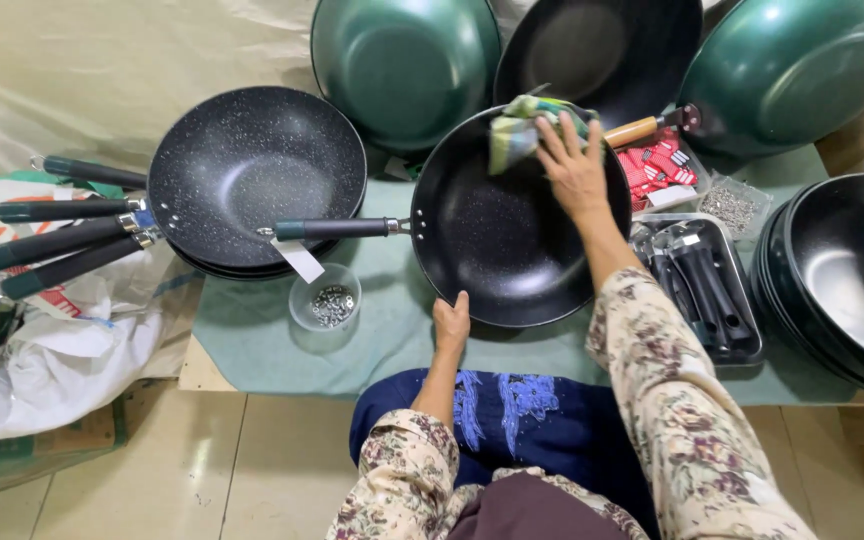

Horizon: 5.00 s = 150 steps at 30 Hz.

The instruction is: The person is assembling handles onto various pans using screws and a screwdriver, then cleaning them with a cloth.

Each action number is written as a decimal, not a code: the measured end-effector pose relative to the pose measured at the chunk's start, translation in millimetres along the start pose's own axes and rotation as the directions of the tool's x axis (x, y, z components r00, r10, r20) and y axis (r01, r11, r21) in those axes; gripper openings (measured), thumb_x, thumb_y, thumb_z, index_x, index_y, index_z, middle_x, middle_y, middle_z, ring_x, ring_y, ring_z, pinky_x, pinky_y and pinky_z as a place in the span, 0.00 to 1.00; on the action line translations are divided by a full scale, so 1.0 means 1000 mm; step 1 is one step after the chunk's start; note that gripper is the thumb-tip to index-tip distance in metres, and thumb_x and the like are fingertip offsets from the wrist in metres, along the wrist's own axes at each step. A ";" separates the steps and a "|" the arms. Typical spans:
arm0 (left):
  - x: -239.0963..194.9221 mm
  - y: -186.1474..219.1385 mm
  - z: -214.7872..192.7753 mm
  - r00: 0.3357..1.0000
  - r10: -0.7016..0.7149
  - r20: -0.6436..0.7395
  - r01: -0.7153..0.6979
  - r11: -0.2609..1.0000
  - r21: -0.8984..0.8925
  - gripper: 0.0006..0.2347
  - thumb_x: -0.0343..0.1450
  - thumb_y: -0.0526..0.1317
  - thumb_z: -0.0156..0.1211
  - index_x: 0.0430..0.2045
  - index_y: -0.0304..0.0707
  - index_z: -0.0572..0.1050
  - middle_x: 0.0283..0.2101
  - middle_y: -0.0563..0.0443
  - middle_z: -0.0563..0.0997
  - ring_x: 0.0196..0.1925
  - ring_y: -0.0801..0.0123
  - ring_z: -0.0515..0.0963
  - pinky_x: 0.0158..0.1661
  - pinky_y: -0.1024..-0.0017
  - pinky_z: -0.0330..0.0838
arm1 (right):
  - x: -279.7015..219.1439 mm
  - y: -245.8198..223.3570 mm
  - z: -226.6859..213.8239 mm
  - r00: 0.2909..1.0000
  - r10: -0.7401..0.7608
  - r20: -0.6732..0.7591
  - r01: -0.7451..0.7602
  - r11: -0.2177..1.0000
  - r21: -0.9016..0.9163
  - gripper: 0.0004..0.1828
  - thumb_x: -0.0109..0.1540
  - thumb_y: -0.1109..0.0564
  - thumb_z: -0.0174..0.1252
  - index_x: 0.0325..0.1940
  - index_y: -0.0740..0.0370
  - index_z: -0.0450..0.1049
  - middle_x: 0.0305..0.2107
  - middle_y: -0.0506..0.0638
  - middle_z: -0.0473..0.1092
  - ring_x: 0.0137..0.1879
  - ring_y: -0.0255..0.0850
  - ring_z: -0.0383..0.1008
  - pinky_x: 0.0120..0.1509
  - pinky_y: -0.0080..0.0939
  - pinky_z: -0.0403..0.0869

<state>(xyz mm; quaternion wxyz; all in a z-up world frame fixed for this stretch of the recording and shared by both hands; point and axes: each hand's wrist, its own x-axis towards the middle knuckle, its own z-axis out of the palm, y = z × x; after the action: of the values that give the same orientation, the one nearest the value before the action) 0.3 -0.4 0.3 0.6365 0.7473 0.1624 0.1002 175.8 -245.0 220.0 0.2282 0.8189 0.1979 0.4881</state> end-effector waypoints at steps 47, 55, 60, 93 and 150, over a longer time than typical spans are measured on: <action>0.005 -0.017 0.010 0.998 0.052 0.029 -0.051 0.998 -0.026 0.14 0.70 0.39 0.62 0.40 0.21 0.78 0.41 0.26 0.82 0.50 0.45 0.82 0.48 0.53 0.75 | -0.087 -0.044 0.021 0.896 0.095 0.434 -0.234 0.932 0.277 0.31 0.56 0.55 0.68 0.63 0.55 0.70 0.74 0.58 0.55 0.74 0.63 0.58 0.66 0.65 0.69; 0.005 -0.022 0.011 1.000 0.028 0.001 -0.028 0.999 -0.021 0.14 0.68 0.40 0.64 0.37 0.20 0.79 0.37 0.24 0.81 0.47 0.41 0.82 0.44 0.49 0.72 | -0.061 -0.167 -0.036 0.840 -0.020 0.543 -0.342 0.757 0.557 0.26 0.60 0.38 0.63 0.60 0.45 0.74 0.66 0.60 0.63 0.77 0.65 0.54 0.68 0.73 0.63; 0.006 -0.031 0.013 1.000 0.008 0.008 -0.008 1.000 -0.024 0.13 0.69 0.40 0.63 0.38 0.25 0.79 0.37 0.30 0.83 0.45 0.47 0.83 0.43 0.56 0.75 | -0.150 -0.157 -0.062 0.785 -0.246 0.568 -0.298 0.655 0.695 0.23 0.62 0.47 0.54 0.63 0.35 0.73 0.66 0.49 0.65 0.76 0.57 0.60 0.65 0.66 0.67; -0.009 -0.020 0.011 0.998 0.059 -0.021 -0.059 0.998 -0.014 0.15 0.74 0.41 0.57 0.39 0.19 0.77 0.39 0.24 0.81 0.47 0.41 0.82 0.46 0.52 0.74 | -0.181 -0.112 -0.076 0.765 0.079 0.639 -0.342 0.890 0.301 0.10 0.61 0.51 0.56 0.44 0.47 0.80 0.49 0.62 0.71 0.61 0.68 0.72 0.55 0.64 0.73; -0.015 -0.002 0.007 0.993 0.118 -0.029 -0.118 0.993 0.001 0.13 0.72 0.38 0.59 0.45 0.22 0.78 0.44 0.26 0.82 0.51 0.45 0.82 0.49 0.55 0.76 | -0.087 0.054 -0.018 0.986 0.015 0.163 -0.035 0.992 0.118 0.14 0.67 0.55 0.54 0.56 0.50 0.78 0.73 0.49 0.62 0.81 0.50 0.54 0.77 0.59 0.58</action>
<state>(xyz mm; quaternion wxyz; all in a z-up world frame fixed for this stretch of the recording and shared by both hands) -11.1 -11.7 -1.8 0.6271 0.7540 0.1272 0.1486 126.5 -333.6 196.8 0.1874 0.8706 0.1976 0.4098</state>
